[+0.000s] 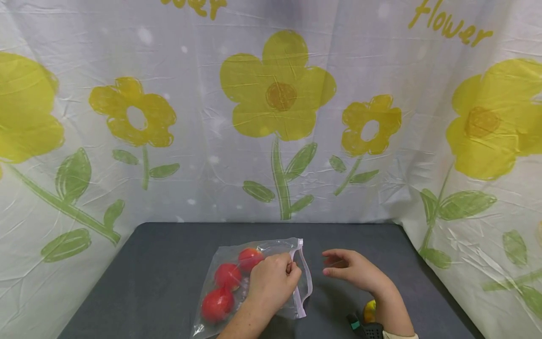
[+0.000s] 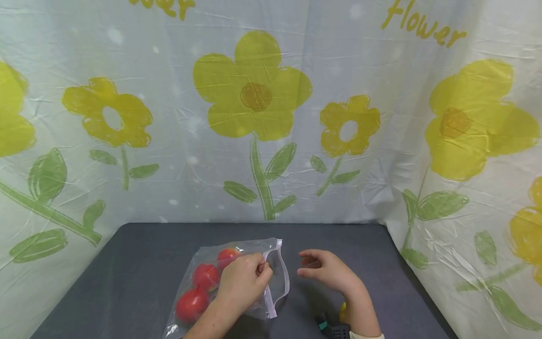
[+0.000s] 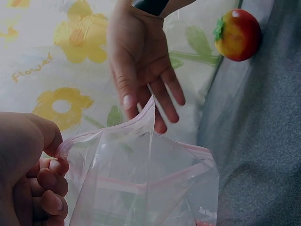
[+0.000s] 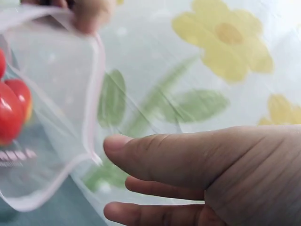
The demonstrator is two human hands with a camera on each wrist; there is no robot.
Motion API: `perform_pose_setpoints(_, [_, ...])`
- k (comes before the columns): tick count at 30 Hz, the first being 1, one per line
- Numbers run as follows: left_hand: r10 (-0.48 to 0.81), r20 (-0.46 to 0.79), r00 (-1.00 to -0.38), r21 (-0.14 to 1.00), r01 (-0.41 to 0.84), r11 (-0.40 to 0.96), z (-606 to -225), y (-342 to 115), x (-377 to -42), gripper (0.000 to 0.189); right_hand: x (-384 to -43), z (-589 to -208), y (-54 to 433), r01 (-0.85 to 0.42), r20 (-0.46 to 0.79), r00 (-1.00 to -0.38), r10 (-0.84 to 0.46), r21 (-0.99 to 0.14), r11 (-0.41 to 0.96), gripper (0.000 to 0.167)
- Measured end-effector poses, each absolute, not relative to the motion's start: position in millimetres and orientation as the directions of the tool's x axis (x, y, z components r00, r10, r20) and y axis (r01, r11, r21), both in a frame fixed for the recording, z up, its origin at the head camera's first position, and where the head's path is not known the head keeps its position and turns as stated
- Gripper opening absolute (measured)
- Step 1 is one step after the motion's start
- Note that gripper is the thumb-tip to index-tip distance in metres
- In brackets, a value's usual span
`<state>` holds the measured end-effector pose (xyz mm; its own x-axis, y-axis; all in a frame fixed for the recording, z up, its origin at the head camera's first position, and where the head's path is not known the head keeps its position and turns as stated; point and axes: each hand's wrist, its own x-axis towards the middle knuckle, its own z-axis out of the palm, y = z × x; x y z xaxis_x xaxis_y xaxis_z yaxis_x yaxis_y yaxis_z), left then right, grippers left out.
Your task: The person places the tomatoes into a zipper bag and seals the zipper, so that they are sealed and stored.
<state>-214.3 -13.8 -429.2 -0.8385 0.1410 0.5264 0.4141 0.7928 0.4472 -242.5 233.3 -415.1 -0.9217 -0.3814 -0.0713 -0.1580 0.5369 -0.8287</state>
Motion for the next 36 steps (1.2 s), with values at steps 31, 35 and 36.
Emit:
perform_pose_setpoints(31, [0.155, 0.524, -0.837, 0.452, 0.428, 0.783, -430, -14, -214, 0.035, -237, -451, 345, 0.344, -0.488, -0.854, -0.181, -0.790, 0.507, 0.055])
perform_pose_setpoints(35, [0.155, 0.523, -0.838, 0.451, 0.427, 0.784, -430, -14, -214, 0.034, -236, -456, 345, 0.398, -0.545, -0.829, -0.125, -0.732, 0.552, 0.046])
perform_pose_setpoints(36, [0.155, 0.523, -0.838, 0.450, 0.426, 0.785, -430, -14, -214, 0.034, -236, -458, 345, 0.400, -0.550, -0.826, -0.124, -0.726, 0.560, 0.045])
